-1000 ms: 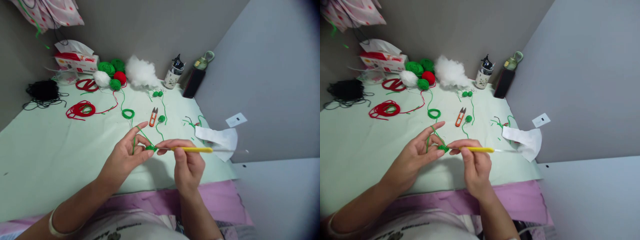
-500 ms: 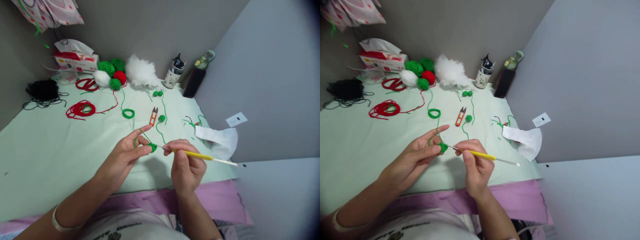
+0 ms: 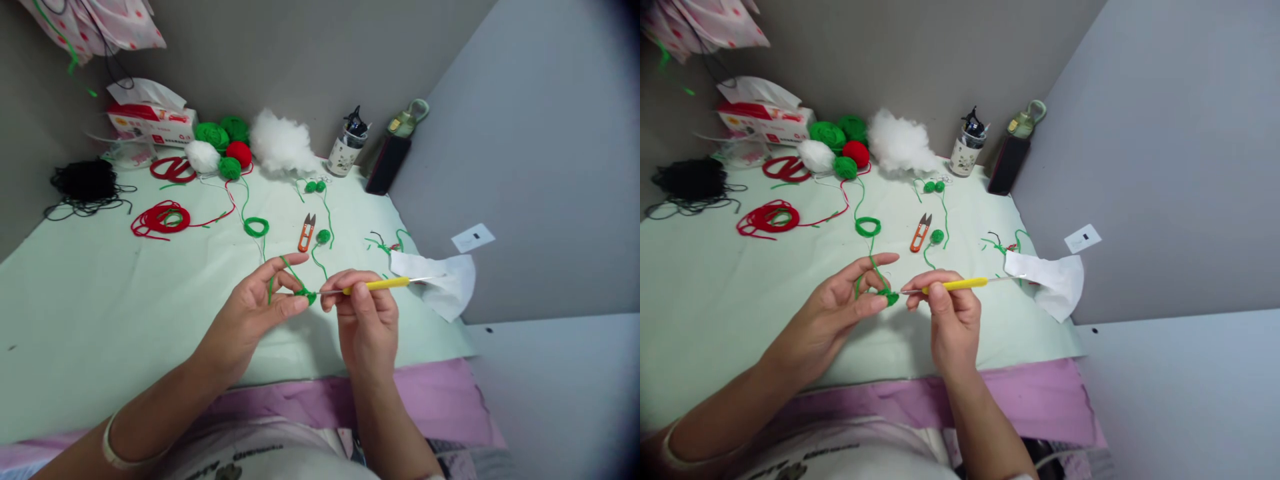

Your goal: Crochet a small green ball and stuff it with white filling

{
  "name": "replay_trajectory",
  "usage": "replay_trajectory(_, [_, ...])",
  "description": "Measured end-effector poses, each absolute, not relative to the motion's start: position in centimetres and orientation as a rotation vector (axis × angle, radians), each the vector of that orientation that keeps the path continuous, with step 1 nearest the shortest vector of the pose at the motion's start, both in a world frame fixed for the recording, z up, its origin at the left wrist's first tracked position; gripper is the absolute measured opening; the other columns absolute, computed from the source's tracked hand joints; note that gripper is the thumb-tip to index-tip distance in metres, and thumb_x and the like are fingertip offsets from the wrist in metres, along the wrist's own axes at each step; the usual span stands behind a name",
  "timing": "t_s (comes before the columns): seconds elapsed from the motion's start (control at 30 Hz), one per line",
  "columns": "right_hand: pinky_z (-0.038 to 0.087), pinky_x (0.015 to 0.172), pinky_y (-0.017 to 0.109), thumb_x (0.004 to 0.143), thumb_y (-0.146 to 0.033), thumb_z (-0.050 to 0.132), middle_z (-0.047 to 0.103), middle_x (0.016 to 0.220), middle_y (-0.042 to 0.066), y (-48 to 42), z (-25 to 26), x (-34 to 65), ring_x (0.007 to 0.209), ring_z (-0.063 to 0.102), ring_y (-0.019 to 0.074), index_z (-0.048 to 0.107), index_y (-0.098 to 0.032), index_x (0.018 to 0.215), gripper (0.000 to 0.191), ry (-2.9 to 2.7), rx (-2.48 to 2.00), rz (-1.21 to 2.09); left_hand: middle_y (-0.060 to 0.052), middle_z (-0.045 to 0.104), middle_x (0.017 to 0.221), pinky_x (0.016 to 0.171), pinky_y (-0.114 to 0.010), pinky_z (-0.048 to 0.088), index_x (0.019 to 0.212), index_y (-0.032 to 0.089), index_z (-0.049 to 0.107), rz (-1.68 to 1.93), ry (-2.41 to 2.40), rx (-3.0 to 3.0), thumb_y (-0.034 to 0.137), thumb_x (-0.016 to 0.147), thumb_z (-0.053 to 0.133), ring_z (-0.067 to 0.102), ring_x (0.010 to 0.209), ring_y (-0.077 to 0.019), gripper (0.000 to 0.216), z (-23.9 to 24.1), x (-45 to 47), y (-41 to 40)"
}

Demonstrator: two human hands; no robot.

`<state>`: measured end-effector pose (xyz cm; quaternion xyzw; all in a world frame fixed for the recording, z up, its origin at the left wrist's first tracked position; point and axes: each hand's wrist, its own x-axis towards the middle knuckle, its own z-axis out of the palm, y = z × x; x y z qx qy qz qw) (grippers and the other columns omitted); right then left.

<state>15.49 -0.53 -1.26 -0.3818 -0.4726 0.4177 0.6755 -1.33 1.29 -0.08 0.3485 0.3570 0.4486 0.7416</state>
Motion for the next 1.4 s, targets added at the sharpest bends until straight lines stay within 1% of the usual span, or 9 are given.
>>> replay_trajectory(0.2, [0.058,0.069,0.032,0.103,-0.024,0.062,0.078,0.094,0.004,-0.9,-1.9,14.8,0.079,0.07,0.017,0.079,-0.027,0.104,0.018,-1.279,-0.91,0.737,0.004,0.072,0.093,0.089,-0.024,0.047,0.123,0.032,0.077,0.992,0.718,0.739,0.024,0.086,0.086,0.065,0.088,-0.0117,0.038,-0.5,-0.7,1.0])
replay_trajectory(0.37, [0.062,0.08,0.037,0.098,-0.01,0.065,0.076,0.115,0.007,-1.6,-2.4,14.9,0.098,0.073,0.0205,0.077,-0.033,0.121,0.035,-1.707,-1.016,0.082,0.004,0.071,0.083,0.085,-0.023,0.049,0.123,0.026,0.077,0.992,0.711,0.602,0.026,0.083,0.089,0.064,0.08,-0.0114,0.043,-0.4,-0.5,1.1])
replay_trajectory(0.43, [0.062,0.08,0.037,0.097,-0.008,0.065,0.077,0.115,0.008,-1.5,-2.4,15.1,0.098,0.073,0.0206,0.077,-0.032,0.124,0.038,-1.724,-0.984,0.028,0.003,0.069,0.078,0.084,-0.024,0.05,0.122,0.021,0.078,0.908,0.69,0.518,0.027,0.082,0.089,0.06,0.071,-0.0097,0.042,-0.3,-0.7,1.4])
replay_trajectory(0.6, [0.056,0.066,0.034,0.102,-0.022,0.063,0.076,0.087,0.004,-0.6,-1.8,15.3,0.074,0.067,0.0175,0.081,-0.028,0.102,0.019,-1.272,-0.94,0.576,0.007,0.061,0.072,0.082,-0.019,0.049,0.119,0.023,0.08,0.927,0.72,0.485,0.021,0.083,0.088,0.054,0.065,-0.0054,0.037,0.0,-1.1,1.7])
replay_trajectory(0.7, [0.054,0.067,0.032,0.1,-0.029,0.067,0.076,0.088,0.003,-0.3,-1.8,15.0,0.075,0.066,0.0164,0.082,-0.028,0.098,0.015,-1.144,-0.873,0.832,0.006,0.067,0.079,0.081,-0.018,0.047,0.113,0.027,0.082,0.99,0.71,0.577,0.02,0.081,0.089,0.061,0.076,-0.0067,0.033,0.0,-0.8,1.6])
replay_trajectory(0.83, [0.053,0.073,0.032,0.099,-0.027,0.07,0.079,0.096,0.003,-0.3,-2.3,14.4,0.089,0.068,0.0182,0.084,-0.031,0.1,0.014,-1.132,-0.859,0.87,0.006,0.071,0.085,0.091,-0.022,0.047,0.114,0.03,0.081,0.991,0.695,0.65,0.021,0.084,0.087,0.065,0.084,-0.0093,0.032,-0.2,-0.4,1.3])
replay_trajectory(1.07, [0.053,0.067,0.029,0.098,-0.031,0.071,0.074,0.093,0.003,-0.4,-1.9,14.8,0.078,0.067,0.0146,0.084,-0.03,0.097,0.013,-1.073,-0.841,0.96,0.001,0.074,0.09,0.095,-0.027,0.047,0.13,0.024,0.073,0.885,0.684,0.573,0.024,0.085,0.086,0.067,0.092,-0.0146,0.047,0.2,-0.8,1.4])
replay_trajectory(1.27, [0.049,0.054,0.021,0.092,-0.04,0.079,0.069,0.074,-0.001,0.3,-1.5,15.5,0.058,0.059,0.0083,0.082,-0.024,0.084,0.018,-0.769,-0.839,1.232,0.005,0.062,0.075,0.077,-0.025,0.048,0.123,0.018,0.078,0.796,0.688,0.498,0.022,0.079,0.088,0.043,0.055,-0.0049,0.046,0.6,-1.4,1.9])
replay_trajectory(1.4, [0.051,0.059,0.023,0.091,-0.044,0.079,0.073,0.08,0.0,0.2,-1.9,14.7,0.064,0.061,0.0102,0.081,-0.026,0.086,0.019,-0.796,-0.851,1.256,0.002,0.066,0.083,0.086,-0.025,0.047,0.117,0.023,0.078,0.929,0.713,0.621,0.023,0.077,0.09,0.063,0.085,-0.0143,0.042,0.3,-0.7,1.5])
